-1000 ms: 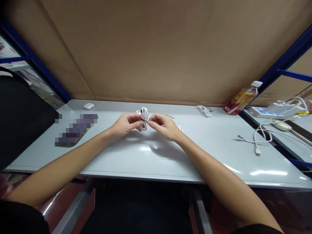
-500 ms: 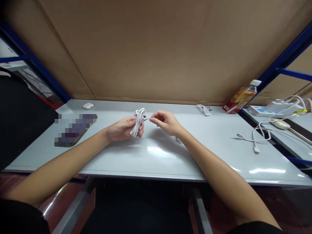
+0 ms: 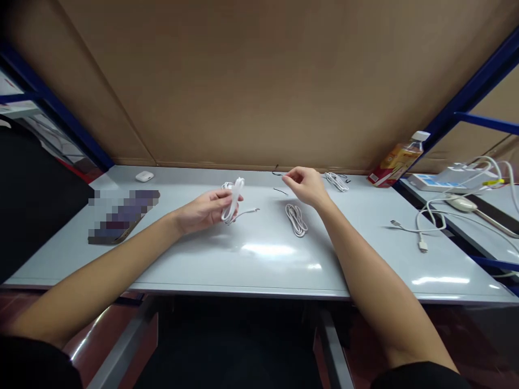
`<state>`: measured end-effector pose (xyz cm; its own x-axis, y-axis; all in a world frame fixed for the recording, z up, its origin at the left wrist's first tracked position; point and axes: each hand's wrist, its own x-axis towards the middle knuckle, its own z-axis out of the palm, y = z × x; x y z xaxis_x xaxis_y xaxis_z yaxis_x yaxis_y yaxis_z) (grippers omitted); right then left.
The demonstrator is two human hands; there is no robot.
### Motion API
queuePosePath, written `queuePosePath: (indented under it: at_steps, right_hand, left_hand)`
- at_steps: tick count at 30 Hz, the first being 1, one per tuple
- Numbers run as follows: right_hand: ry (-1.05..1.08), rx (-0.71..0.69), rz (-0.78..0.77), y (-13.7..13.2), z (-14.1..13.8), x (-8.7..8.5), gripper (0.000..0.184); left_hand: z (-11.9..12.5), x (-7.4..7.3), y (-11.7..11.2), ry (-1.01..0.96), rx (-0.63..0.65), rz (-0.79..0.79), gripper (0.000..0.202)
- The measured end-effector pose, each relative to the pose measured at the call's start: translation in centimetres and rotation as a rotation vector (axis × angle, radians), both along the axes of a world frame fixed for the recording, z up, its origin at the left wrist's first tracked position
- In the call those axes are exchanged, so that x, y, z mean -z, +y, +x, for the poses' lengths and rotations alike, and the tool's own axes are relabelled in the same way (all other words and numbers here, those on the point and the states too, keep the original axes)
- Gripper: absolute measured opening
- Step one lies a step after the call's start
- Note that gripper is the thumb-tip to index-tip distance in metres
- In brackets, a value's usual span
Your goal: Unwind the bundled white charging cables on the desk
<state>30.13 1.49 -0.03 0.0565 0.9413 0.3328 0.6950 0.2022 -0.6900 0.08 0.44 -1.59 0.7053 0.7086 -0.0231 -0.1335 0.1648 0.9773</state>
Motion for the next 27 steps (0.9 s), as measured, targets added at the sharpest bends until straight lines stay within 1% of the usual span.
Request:
queuePosePath:
  at_steps: [1,3,6,8,10,13,16,18,20,21,23,25,26,27]
  right_hand:
    - [-0.03,0.043,0.002,0.2,0.4,0.1,0.019]
    - [-0.089,0.079,-0.038,0.4,0.8,0.4,0.015]
    - [-0.198,0.05,-0.137,0.8,0.8,1.2,0.013]
    - [-0.265,0.019,-0.158,0.9,0.5,1.5,0.013]
    - [-0.298,0.008,-0.137,0.9,0.3,1.7,0.016]
    - [-0.292,0.021,-0.092,0.7,0.0,1.5,0.016]
    - [-0.278,0.004,-0.068,0.4,-0.4,1.2,0.014]
    - [-0.275,-0.021,-0.06,0.1,-0.9,1.0,0.018]
    - [-0.289,-0.087,-0.039,-0.6,-1.9,0.7,0.023]
    - [-0.306,-0.137,-0.027,-1.0,-2.5,0.6,0.025]
    - [-0.361,-0.266,-0.022,-2.1,-3.9,0.4,0.026]
    - [-0.432,-0.391,-0.061,-3.3,-5.2,0.3,0.023]
    - [-0.466,-0.437,-0.093,-3.8,-5.7,0.3,0.02]
    - [-0.497,-0.474,-0.131,-4.1,-6.0,0.2,0.015]
  left_hand:
    - [0.2,0.2,0.0,0.037,0.006,0.001,0.032]
    - [0.6,0.6,-0.1,0.114,0.006,0.007,0.032]
    - [1.0,1.1,-0.4,0.229,0.016,0.066,0.036]
    - [1.1,1.1,-0.5,0.276,0.046,0.097,0.041]
    - [1.1,1.0,-0.6,0.302,0.053,0.082,0.048]
    - [1.0,0.9,-0.7,0.338,0.02,0.063,0.055]
    - [1.1,0.9,-0.8,0.364,0.018,0.097,0.054]
    - [1.2,0.8,-0.8,0.378,0.0,0.142,0.05]
    - [1.2,0.8,-0.6,0.416,-0.058,0.237,0.042]
    - [1.1,0.8,-0.4,0.448,-0.11,0.321,0.037]
    - [0.7,0.9,0.2,0.54,-0.262,0.554,0.028]
    - [0.1,1.1,1.1,0.645,-0.435,0.788,0.024]
    - [-0.3,1.3,1.5,0.697,-0.485,0.843,0.026]
    - [-0.7,1.5,2.0,0.735,-0.518,0.855,0.029]
